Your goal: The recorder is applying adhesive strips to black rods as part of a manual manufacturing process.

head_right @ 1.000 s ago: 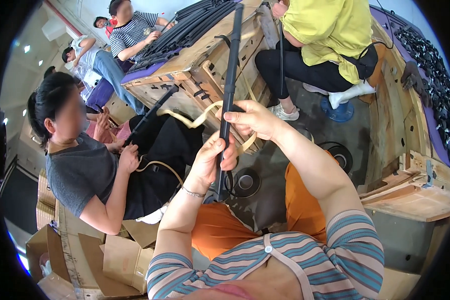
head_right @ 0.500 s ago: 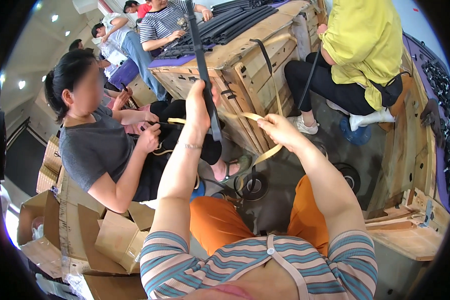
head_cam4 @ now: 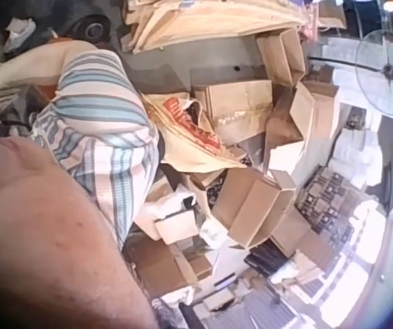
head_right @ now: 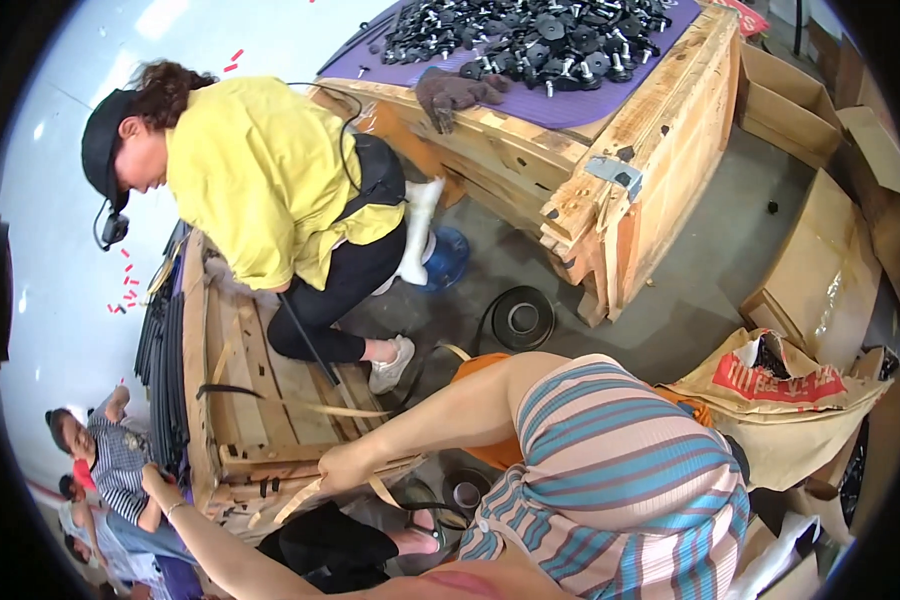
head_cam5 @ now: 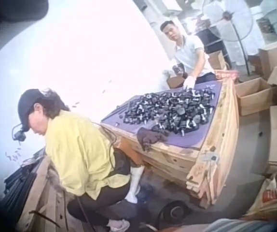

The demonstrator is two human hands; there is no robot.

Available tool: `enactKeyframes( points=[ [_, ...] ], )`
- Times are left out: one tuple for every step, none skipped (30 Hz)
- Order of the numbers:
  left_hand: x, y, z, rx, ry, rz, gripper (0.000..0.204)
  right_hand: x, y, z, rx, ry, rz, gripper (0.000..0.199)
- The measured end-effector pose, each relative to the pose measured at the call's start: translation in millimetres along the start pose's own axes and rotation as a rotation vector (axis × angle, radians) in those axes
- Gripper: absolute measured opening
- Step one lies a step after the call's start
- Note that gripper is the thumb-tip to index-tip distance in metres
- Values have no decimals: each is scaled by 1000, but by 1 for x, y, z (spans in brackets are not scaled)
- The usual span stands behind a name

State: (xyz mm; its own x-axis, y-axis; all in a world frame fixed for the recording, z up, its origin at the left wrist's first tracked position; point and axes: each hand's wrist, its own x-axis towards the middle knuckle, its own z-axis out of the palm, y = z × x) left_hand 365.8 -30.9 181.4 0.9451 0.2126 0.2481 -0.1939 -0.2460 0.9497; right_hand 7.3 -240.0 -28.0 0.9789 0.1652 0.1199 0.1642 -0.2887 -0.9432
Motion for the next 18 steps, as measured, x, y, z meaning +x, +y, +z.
enactKeyframes(
  points=[
    [6, -4, 2, 34, -48, 15, 11, 0, 2, -1, 37, -22, -19, 31],
    [10, -6, 3, 75, -94, 45, 13, 0, 3, -3, 43, 9, -8, 31],
    [13, -6, 3, 146, -111, 41, 14, 0, 3, -3, 65, -22, -28, 30],
    [17, -5, 1, 130, -63, -49, 17, -1, 2, -5, 88, -55, -50, 29],
    [21, -2, -1, 162, -40, -105, 17, -2, 0, -6, 122, -97, -42, 29],
    [25, -1, -4, 199, -55, -113, 19, -4, -3, -9, 125, -104, -33, 29],
    [28, 0, -8, 269, -172, -24, 15, -6, -5, -11, 120, -100, -82, 27],
    [32, 1, -11, 357, -306, 67, 11, -8, -8, -12, 111, -125, -134, 26],
    [34, 0, -15, 603, -359, 302, 9, -11, -9, -15, 112, -71, -232, 25],
    [35, -1, -15, 1271, -327, 777, 11, -9, -11, -16, 78, -116, -321, 24],
    [31, -6, -14, 1767, -237, 1093, 17, -17, -8, -16, 234, -60, -386, 21],
    [19, -11, -14, 1873, -183, 1236, 23, -13, -10, -17, 58, -162, -165, 20],
    [6, -13, -7, 1839, -145, 870, 32, -15, -8, -18, 151, -107, -169, 19],
    [-9, -6, 4, 1488, -118, 535, 56, -14, -9, -19, 146, -131, -140, 19],
    [-29, -2, 15, 1373, -42, 342, 76, -16, -8, -20, 171, -124, -132, 19],
    [-54, 1, 24, 1173, 72, 253, 77, -14, -9, -20, 125, -131, -77, 22],
    [-79, 1, 33, 1223, 186, 309, 81, -13, -12, -19, 110, -118, -72, 23],
    [-100, 3, 38, 1190, 142, 302, 74, -13, -13, -20, 150, -165, -36, 24]
  ],
)
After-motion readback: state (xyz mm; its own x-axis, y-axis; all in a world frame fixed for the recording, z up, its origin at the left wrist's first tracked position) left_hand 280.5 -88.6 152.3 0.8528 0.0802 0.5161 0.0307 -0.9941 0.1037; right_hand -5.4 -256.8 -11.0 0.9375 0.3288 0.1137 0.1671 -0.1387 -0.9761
